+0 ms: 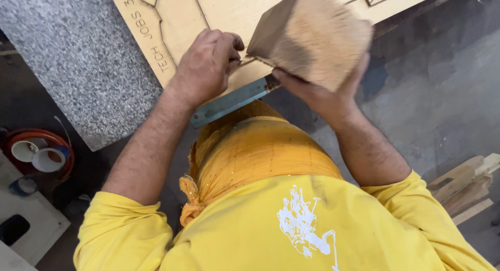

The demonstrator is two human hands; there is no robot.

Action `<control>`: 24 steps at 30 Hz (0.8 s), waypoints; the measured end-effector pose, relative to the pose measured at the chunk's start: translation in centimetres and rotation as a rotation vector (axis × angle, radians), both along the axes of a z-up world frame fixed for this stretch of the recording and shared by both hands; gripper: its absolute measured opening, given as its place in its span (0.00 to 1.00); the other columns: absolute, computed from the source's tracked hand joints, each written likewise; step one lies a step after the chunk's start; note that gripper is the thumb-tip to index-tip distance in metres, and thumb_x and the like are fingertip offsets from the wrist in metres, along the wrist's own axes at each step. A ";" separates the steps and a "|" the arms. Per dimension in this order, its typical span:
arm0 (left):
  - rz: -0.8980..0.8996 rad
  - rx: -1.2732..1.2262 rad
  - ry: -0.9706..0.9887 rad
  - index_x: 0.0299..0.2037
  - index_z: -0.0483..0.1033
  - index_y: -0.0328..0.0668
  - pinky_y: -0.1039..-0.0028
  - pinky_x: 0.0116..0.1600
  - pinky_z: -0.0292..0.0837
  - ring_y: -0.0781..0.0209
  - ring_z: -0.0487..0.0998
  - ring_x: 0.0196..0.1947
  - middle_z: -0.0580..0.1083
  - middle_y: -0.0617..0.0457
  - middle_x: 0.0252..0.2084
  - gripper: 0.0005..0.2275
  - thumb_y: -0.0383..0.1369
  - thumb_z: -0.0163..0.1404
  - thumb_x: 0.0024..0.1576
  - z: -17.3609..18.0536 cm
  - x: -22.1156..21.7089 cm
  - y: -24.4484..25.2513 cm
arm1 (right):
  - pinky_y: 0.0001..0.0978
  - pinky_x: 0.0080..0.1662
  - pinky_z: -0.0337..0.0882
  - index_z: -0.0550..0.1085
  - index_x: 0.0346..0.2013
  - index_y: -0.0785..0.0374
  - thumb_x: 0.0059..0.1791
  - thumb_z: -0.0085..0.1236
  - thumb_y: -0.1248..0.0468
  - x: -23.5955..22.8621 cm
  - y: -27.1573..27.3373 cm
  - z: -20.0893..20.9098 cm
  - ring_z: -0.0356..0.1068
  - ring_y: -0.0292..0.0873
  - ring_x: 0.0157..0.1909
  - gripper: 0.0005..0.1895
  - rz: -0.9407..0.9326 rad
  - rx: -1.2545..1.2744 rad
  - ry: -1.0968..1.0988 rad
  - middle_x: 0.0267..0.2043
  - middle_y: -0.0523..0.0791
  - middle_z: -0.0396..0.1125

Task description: The person uses a wooden block to tap small dark pieces into recessed slots on a wooden board with cut-out puzzle shapes. The person repeatedly picks up pieces, positions them, and taps them into place using the block.

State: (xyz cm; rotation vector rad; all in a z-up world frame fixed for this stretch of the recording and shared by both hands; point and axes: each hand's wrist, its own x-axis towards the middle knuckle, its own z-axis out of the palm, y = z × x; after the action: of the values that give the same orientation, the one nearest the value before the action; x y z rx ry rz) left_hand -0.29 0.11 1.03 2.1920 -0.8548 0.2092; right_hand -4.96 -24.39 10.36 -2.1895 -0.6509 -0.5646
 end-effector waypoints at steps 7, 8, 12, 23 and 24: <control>0.125 0.042 -0.044 0.61 0.68 0.35 0.64 0.59 0.70 0.52 0.74 0.52 0.76 0.45 0.51 0.25 0.30 0.63 0.55 1.0 -1.2 2.3 | 0.31 0.60 0.77 0.75 0.59 0.68 0.56 0.72 0.72 -2.3 -2.5 3.6 0.76 0.43 0.58 0.19 0.060 0.032 0.382 0.56 0.47 0.73; 0.169 0.014 -0.058 0.60 0.69 0.36 0.62 0.58 0.69 0.52 0.74 0.52 0.76 0.46 0.50 0.23 0.29 0.63 0.56 0.9 -1.6 2.7 | 0.31 0.60 0.77 0.73 0.61 0.67 0.56 0.72 0.72 -2.6 -2.8 3.8 0.75 0.43 0.58 0.21 0.071 -0.031 0.299 0.57 0.48 0.73; 0.363 -0.083 -0.043 0.53 0.74 0.38 0.55 0.57 0.67 0.45 0.74 0.50 0.75 0.45 0.46 0.17 0.25 0.62 0.54 0.0 -3.7 3.5 | 0.40 0.53 0.75 0.65 0.59 0.65 0.47 0.75 0.63 -2.4 0.1 -0.6 0.74 0.47 0.53 0.33 0.048 0.016 0.245 0.53 0.49 0.70; 0.472 -0.132 -0.117 0.42 0.75 0.38 0.57 0.54 0.66 0.46 0.74 0.47 0.77 0.49 0.42 0.09 0.24 0.58 0.53 0.1 -4.7 2.8 | 0.42 0.55 0.77 0.61 0.59 0.63 0.41 0.79 0.57 0.5 -3.5 0.5 0.73 0.47 0.57 0.42 0.053 -0.049 0.113 0.55 0.49 0.68; 0.474 -0.133 -0.107 0.42 0.75 0.38 0.57 0.54 0.66 0.46 0.74 0.46 0.77 0.50 0.42 0.09 0.24 0.58 0.53 0.0 -4.6 2.8 | 0.41 0.55 0.77 0.61 0.58 0.64 0.40 0.79 0.57 0.3 -3.6 0.2 0.73 0.47 0.57 0.42 0.046 -0.044 0.169 0.55 0.49 0.68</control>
State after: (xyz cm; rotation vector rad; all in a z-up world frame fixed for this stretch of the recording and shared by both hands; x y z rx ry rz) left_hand -4.91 2.96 1.05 2.2407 -0.3503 0.6001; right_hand -4.67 -27.96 10.52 -2.2280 -0.6265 -0.3402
